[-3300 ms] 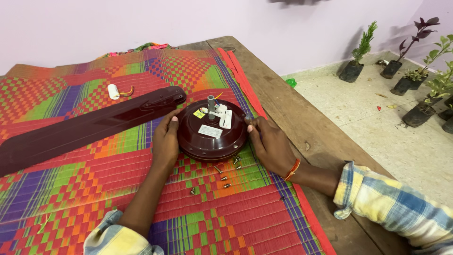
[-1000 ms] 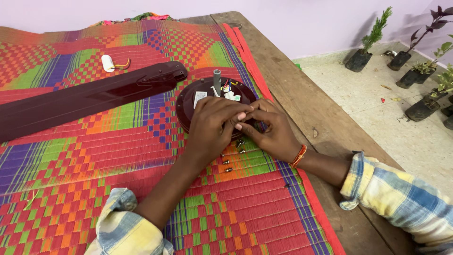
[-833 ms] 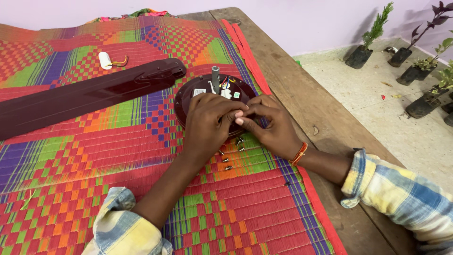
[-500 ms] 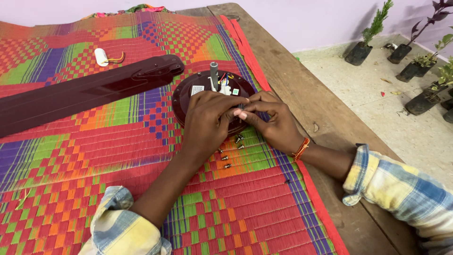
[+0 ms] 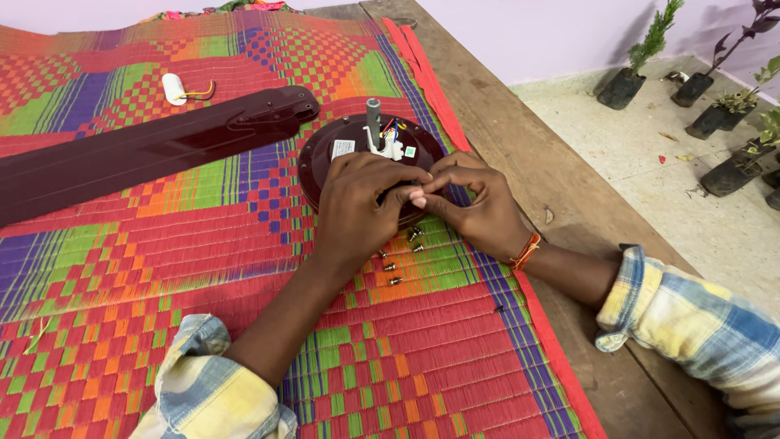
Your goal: The person assembles a ceiling fan motor housing by inserting and tightening multiple screws into the circular brown motor base. The person uses a screwdriver to secure the screws around the perimeter of the motor housing while working on a colorful woven mat.
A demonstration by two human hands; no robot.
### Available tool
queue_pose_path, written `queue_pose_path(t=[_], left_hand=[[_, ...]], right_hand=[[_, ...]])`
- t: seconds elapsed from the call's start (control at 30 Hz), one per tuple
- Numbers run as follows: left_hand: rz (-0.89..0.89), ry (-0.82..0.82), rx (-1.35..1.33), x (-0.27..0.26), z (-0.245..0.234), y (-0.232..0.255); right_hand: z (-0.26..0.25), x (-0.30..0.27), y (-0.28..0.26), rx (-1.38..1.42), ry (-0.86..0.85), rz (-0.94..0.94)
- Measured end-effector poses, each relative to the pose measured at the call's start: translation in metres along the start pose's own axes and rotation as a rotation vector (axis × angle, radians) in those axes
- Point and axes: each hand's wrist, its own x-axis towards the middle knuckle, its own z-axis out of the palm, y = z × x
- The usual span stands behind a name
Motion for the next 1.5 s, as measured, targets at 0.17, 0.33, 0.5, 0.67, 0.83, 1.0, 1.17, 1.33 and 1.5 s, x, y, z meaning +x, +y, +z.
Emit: queue_pose_path(t=[0.17, 0.33, 0.5, 0.67, 0.83, 1.0, 1.17, 1.33, 1.5], left_hand=[[0.028, -0.014, -0.053, -0.0002, -0.0019, -0.0031], [0.022, 0.004, -0.036, -0.0013, 0.0006, -0.0002], [0.012, -0.005, -0.013, 0.0014, 0.0007, 0.0035], [-0.012, -0.034, -0.001, 0.0014, -0.0003, 0.0030], [0.021, -0.017, -0.052, -0.0006, 0.0001, -0.0001], [0.006, -0.029, -0.050, -0.0015, 0.0001, -0.0024], [0.008, -0.032, -0.027, -0.0015, 0.0005, 0.0000], [0.019, -0.013, -0.054, -0.0004, -0.0002, -0.0005], [0.011, -0.009, -0.057, -0.0005, 0.0000, 0.0010]], right_hand=[[-0.0031, -0.0007, -0.0017, -0.044, -0.029, -0.098], [-0.0032, -0.0020, -0.0040, -0.071, -0.034, -0.115], [-0.0018, -0.0015, -0.0035, 0.039, 0.000, -0.044], [0.0006, -0.0007, 0.0000, -0.111, 0.010, -0.064], [-0.0022, -0.0020, -0.0012, -0.121, -0.031, -0.121], [0.0009, -0.0027, -0.0051, -0.111, 0.008, -0.084], [0.0007, -0.0011, -0.0050, -0.055, 0.001, -0.032], [-0.0026, -0.0019, -0.0030, -0.079, -0.049, -0.088], [-0.0002, -0.0019, -0.0034, -0.064, -0.018, -0.081]])
